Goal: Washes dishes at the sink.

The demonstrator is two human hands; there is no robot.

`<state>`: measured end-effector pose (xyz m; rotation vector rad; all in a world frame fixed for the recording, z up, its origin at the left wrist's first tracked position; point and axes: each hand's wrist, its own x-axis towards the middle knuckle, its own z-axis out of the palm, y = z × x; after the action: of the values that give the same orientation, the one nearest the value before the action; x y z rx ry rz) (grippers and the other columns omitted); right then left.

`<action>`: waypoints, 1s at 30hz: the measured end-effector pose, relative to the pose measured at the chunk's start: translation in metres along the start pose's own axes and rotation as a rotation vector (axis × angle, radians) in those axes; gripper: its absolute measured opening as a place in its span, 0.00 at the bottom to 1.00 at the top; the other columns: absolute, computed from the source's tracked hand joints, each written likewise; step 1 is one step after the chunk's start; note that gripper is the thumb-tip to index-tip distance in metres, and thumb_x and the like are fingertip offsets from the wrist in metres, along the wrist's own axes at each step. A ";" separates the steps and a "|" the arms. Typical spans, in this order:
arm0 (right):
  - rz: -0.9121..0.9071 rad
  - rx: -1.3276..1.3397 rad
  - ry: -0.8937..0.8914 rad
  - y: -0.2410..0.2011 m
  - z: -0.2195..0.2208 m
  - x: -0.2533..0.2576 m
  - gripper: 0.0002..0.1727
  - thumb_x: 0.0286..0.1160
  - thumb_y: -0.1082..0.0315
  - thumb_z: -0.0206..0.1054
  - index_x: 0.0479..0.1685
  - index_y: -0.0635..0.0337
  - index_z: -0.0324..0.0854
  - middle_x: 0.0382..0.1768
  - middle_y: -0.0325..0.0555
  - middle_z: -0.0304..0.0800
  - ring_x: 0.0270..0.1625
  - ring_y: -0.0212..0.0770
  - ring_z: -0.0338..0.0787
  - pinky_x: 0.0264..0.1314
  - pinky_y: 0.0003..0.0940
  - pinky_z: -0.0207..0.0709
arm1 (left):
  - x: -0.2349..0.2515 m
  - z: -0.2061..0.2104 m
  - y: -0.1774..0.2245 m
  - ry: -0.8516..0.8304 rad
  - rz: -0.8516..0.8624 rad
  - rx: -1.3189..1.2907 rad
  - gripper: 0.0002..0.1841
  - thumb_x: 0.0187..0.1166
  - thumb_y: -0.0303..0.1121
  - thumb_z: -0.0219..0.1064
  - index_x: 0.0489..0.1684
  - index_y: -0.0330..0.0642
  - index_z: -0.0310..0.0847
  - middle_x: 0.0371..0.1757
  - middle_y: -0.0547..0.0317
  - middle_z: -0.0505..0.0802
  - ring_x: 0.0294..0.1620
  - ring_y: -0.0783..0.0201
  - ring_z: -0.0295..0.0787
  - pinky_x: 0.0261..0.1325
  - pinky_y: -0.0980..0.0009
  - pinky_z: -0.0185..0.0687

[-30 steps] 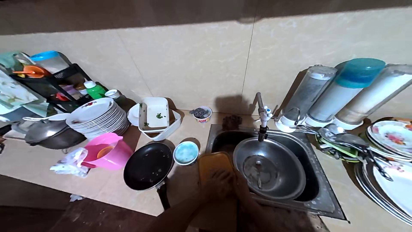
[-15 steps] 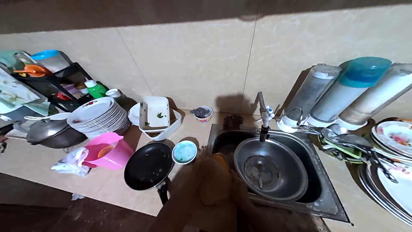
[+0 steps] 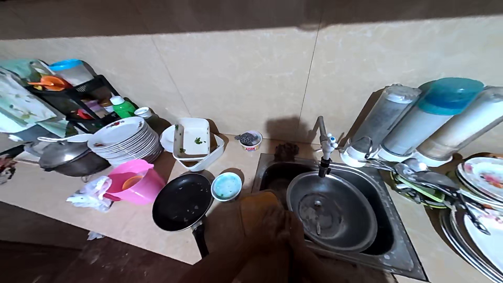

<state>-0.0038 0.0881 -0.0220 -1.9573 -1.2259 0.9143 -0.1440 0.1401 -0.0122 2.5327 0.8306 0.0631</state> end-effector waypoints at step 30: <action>-0.025 0.581 0.104 0.023 0.008 0.013 0.24 0.90 0.66 0.55 0.77 0.76 0.65 0.58 0.67 0.85 0.58 0.51 0.89 0.65 0.46 0.82 | -0.007 -0.086 -0.110 0.312 -0.652 0.297 0.41 0.88 0.64 0.41 0.90 0.40 0.63 0.94 0.36 0.56 0.95 0.33 0.43 0.92 0.37 0.37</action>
<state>0.0046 0.0930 -0.0474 -1.4978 -0.8038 1.0056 -0.2258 0.2502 0.0157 2.4061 1.8706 0.1312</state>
